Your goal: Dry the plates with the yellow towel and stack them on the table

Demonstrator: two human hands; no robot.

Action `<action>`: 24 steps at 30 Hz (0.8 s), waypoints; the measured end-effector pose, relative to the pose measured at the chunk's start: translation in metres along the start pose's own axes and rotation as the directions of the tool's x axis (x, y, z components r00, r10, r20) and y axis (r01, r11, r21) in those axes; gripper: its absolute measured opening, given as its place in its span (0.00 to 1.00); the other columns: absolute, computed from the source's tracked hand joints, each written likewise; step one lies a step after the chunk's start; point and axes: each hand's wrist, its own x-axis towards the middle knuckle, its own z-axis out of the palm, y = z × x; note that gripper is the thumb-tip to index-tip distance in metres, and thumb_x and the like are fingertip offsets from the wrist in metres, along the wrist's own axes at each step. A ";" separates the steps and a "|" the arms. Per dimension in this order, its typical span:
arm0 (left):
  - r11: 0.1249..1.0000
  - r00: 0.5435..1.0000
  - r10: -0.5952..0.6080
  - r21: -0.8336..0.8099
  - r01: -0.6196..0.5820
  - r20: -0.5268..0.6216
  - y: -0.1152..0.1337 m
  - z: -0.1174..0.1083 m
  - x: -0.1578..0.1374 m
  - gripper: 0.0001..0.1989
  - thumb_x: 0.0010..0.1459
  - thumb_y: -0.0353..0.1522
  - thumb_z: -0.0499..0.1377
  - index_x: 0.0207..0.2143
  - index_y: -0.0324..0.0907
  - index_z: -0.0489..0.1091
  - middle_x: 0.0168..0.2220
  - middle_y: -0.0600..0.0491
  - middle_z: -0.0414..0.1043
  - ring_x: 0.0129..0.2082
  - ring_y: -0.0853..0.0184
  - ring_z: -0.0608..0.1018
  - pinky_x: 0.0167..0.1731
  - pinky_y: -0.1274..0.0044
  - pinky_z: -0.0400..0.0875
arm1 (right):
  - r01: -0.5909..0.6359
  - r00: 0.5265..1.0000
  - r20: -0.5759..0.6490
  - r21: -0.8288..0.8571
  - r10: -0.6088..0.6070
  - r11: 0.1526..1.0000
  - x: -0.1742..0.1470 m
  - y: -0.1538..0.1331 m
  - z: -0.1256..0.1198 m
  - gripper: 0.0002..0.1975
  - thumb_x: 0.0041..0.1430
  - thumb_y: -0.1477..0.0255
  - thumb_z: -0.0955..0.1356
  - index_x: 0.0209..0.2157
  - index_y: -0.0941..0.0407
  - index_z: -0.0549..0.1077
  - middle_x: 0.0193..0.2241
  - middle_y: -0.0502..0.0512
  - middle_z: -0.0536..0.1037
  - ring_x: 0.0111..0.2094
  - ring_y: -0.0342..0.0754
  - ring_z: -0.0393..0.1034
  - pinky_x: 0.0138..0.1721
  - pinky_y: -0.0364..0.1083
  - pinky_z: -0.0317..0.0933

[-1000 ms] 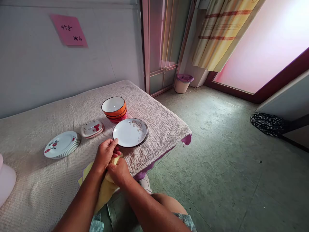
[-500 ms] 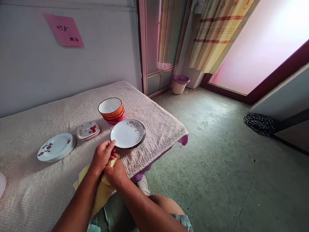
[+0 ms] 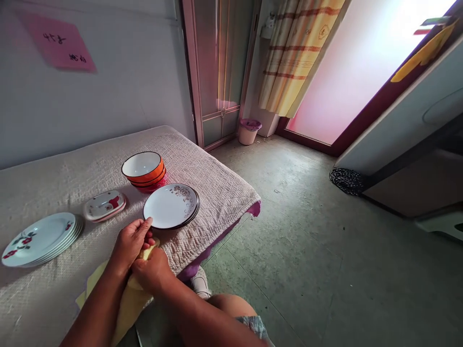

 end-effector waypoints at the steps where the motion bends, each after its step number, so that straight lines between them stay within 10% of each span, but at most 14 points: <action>1: 1.000 1.000 0.002 -0.001 -0.002 -0.002 0.001 0.000 0.000 0.23 0.51 0.52 0.59 0.24 0.42 0.63 0.18 0.57 0.67 0.15 0.68 0.74 0.13 0.81 0.67 | -0.010 1.000 -0.002 0.006 0.010 1.000 -0.001 -0.003 0.000 0.09 0.39 0.83 0.62 0.23 0.55 0.65 0.23 0.46 0.67 0.25 0.41 0.60 0.28 0.39 0.57; 24: 1.000 1.000 0.026 -0.010 -0.026 -0.005 0.008 0.001 -0.004 0.24 0.50 0.54 0.58 0.22 0.42 0.61 0.17 0.58 0.65 0.14 0.70 0.72 0.12 0.81 0.65 | 0.041 0.998 0.048 -0.122 -0.035 0.992 -0.002 -0.005 0.001 0.07 0.42 0.79 0.61 0.24 0.53 0.60 0.22 0.46 0.64 0.23 0.41 0.58 0.26 0.40 0.56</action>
